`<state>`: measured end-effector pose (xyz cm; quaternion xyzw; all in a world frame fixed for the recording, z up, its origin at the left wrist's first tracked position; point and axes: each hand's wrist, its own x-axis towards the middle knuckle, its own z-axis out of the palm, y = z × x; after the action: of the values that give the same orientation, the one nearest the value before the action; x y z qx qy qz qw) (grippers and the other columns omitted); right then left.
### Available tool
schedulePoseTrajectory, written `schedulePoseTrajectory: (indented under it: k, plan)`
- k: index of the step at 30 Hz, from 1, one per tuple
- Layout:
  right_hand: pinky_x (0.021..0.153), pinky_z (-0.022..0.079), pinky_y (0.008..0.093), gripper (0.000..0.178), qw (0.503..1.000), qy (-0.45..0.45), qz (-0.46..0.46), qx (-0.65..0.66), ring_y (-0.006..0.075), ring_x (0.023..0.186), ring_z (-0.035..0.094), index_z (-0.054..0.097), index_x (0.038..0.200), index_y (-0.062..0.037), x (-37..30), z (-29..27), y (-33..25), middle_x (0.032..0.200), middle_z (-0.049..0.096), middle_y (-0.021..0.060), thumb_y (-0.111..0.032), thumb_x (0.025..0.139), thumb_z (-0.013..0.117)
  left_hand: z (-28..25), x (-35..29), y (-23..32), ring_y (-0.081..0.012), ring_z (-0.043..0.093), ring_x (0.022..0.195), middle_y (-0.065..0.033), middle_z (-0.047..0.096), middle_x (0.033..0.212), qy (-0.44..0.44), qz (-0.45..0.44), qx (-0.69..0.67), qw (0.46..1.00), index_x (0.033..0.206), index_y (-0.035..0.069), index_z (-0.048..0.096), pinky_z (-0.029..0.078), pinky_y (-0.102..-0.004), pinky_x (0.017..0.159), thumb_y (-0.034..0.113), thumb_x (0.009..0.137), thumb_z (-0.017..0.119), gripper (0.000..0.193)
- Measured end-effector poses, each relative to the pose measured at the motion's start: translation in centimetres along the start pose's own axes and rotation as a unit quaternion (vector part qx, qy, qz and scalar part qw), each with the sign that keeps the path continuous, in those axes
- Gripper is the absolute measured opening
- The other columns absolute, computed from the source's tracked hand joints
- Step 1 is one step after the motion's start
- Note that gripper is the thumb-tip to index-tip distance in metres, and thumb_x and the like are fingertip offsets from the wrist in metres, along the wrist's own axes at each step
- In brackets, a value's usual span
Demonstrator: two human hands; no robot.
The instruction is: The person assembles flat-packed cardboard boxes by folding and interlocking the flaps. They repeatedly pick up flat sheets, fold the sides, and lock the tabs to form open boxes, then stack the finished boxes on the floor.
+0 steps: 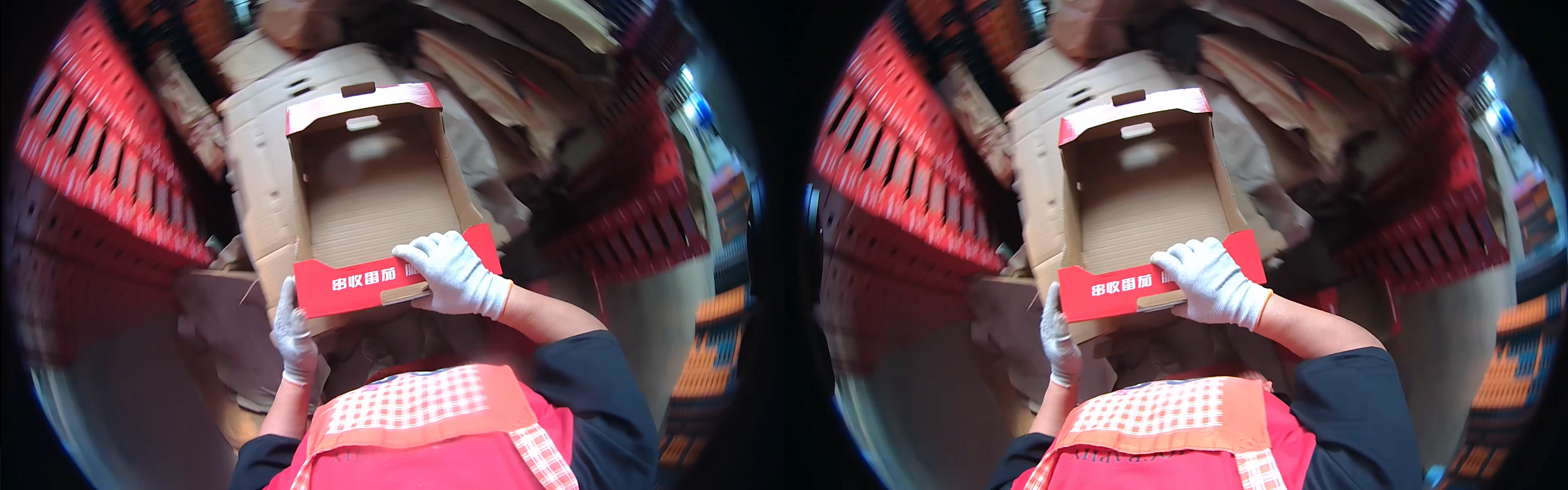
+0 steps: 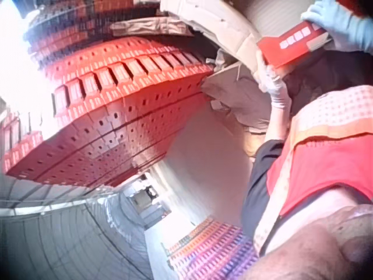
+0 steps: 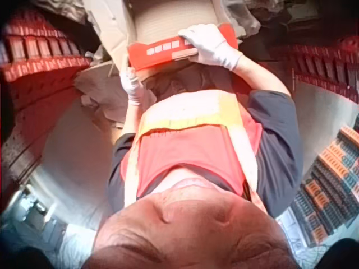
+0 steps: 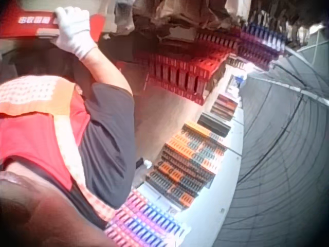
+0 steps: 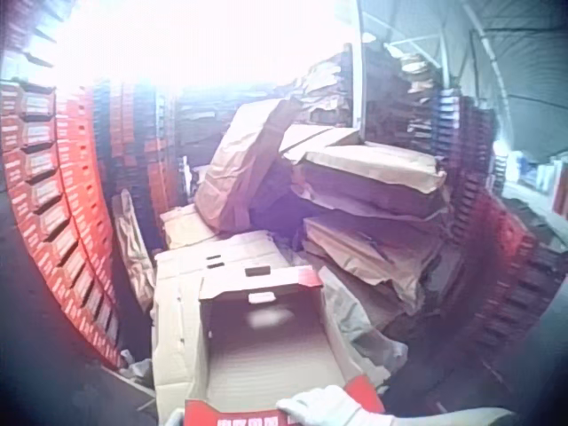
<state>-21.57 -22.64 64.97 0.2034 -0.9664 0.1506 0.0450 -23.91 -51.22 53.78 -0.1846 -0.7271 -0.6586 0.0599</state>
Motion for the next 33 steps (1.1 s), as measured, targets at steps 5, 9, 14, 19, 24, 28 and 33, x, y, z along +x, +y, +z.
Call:
schedulePoseTrajectory:
  k: [5,9,14,19,24,28,33]
  plan:
    - [0.081,0.044,0.0415,0.082,0.966,0.127,0.226,-0.016,0.0308,0.096,0.06,0.052,0.127,-0.0072,-13.7,-3.1,-1.2,0.107,0.061,0.0118,-0.033,0.059,0.088,6.3,-2.7,1.1,-0.0274,0.056,0.125,-0.0181,0.057,0.136,-0.154,-0.017,-0.128,0.98,0.14,-0.006,0.047,0.041,-0.0387,0.108,0.032,0.101,0.054,0.055]
    - [0.089,0.045,0.0447,0.086,0.898,0.191,0.396,-0.003,0.0343,0.102,0.058,0.05,0.13,-0.0041,-23.3,-3.9,-1.1,0.111,0.06,0.0143,-0.036,0.06,0.089,14.2,-5.8,1.2,-0.0321,0.064,0.112,-0.0199,0.065,0.123,-0.374,0.047,-0.01,0.926,0.129,0.0,0.061,0.049,-0.0383,0.097,0.014,0.089,0.065,0.042]
    - [0.088,0.047,0.0457,0.086,0.818,0.189,0.543,-0.018,0.0351,0.102,0.059,0.049,0.129,-0.0063,-34.9,-1.1,2.3,0.111,0.06,0.0145,-0.034,0.059,0.09,30.2,-11.3,-1.1,-0.0375,0.063,0.107,-0.02,0.063,0.121,-0.585,0.268,0.011,0.765,0.127,0.001,0.056,0.049,-0.0464,0.098,0.018,0.086,0.066,0.045]
    - [0.088,0.047,0.0458,0.084,0.777,0.177,0.604,-0.021,0.0339,0.103,0.059,0.049,0.128,-0.008,-44.9,5.8,8.7,0.111,0.06,0.0135,-0.038,0.06,0.088,45.7,-17.2,-5.6,-0.0383,0.051,0.126,-0.0236,0.052,0.136,-0.711,0.377,0.063,0.59,0.134,-0.002,0.049,0.038,-0.0478,0.11,0.03,0.083,0.064,0.063]
    - [0.088,0.047,0.0455,0.083,0.748,0.136,0.65,-0.019,0.0329,0.104,0.059,0.05,0.128,-0.0098,-49.6,11.5,14.2,0.112,0.06,0.0123,-0.041,0.061,0.087,54.8,-21.6,-10.5,-0.0381,0.04,0.138,-0.0207,0.045,0.146,-0.716,0.454,0.224,0.481,0.14,-0.001,0.045,0.022,-0.0508,0.119,0.031,0.087,0.053,0.063]
    - [0.087,0.047,0.0449,0.08,0.75,0.11,0.652,-0.011,0.0323,0.102,0.061,0.051,0.127,-0.0099,-50.8,13.3,16.6,0.111,0.061,0.0122,-0.042,0.063,0.086,57.7,-22.5,-11.4,-0.0376,0.054,0.122,-0.0205,0.061,0.124,-0.716,0.435,0.216,0.501,0.12,0.001,0.063,0.038,-0.0495,0.108,0.031,0.081,0.06,0.049]
    - [0.083,0.049,0.0466,0.083,0.727,0.048,0.685,0.01,0.0322,0.101,0.062,0.046,0.13,-0.0105,-50.4,16.5,17.7,0.11,0.061,0.0123,-0.042,0.064,0.085,57.9,-21.4,-9.1,-0.035,0.068,0.083,-0.0159,0.069,0.091,-0.804,0.338,0.172,0.458,0.09,0.008,0.068,0.055,-0.0453,0.073,0.029,0.081,0.061,0.024]
